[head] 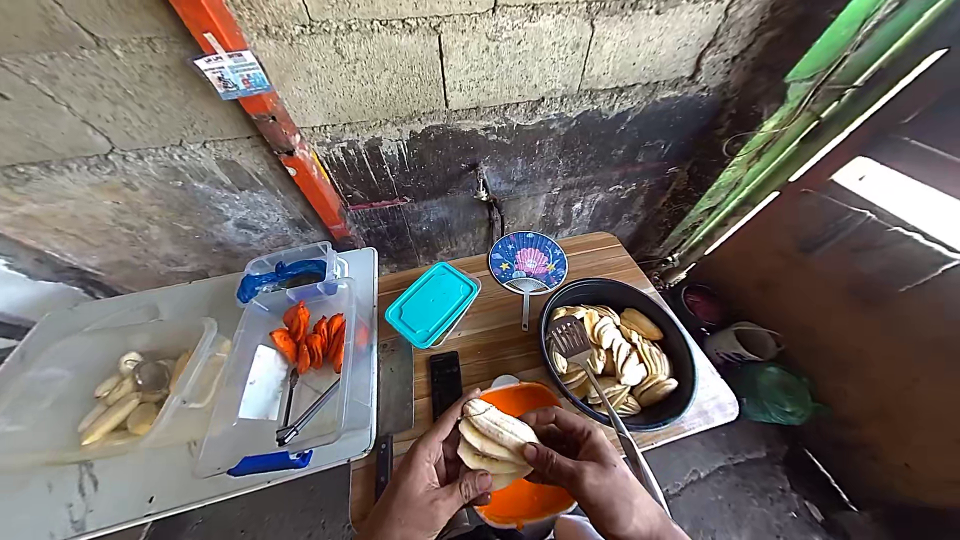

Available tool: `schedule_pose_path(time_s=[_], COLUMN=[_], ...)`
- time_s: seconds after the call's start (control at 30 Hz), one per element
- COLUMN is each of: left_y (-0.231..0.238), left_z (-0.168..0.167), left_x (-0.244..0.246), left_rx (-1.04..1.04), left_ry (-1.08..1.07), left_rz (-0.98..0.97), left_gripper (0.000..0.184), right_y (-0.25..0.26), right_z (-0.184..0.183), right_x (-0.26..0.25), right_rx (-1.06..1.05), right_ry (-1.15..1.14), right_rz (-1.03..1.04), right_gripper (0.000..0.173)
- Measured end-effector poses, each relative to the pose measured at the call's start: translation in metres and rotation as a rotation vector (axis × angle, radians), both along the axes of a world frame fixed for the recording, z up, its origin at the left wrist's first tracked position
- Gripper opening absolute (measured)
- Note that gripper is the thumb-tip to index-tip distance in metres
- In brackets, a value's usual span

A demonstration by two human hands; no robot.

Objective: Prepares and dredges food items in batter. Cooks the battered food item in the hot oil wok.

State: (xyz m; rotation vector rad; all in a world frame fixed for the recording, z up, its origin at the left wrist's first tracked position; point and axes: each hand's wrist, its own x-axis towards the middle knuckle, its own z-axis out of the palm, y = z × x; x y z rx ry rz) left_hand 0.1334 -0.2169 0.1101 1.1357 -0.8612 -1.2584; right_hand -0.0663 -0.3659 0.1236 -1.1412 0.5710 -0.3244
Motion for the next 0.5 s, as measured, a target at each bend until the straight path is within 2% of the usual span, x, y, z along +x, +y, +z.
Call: schedule_pose_path(time_s=[0.1, 0.27, 0.43, 0.5], left_y=[0.0, 0.003, 0.0, -0.003], left_z=[0.0, -0.003, -0.012, -0.034], left_x=[-0.006, -0.01, 0.003, 0.013], left_rx=[0.049, 0.059, 0.149, 0.255], left_ry=[0.021, 0.042, 0.032, -0.126], left_rz=[0.033, 0.107, 0.04, 0.014], left_gripper=[0.083, 0.075, 0.076, 0.066], right_y=[-0.005, -0.009, -0.015, -0.022], right_z=[0.001, -0.003, -0.009, -0.012], right_x=[-0.001, 0.008, 0.014, 0.011], right_rx=[0.034, 0.246, 0.195, 0.163], right_ry=[-0.008, -0.007, 0.051, 0.07], right_rz=[0.016, 0.052, 0.006, -0.023], right_gripper=[0.027, 0.036, 0.028, 0.029])
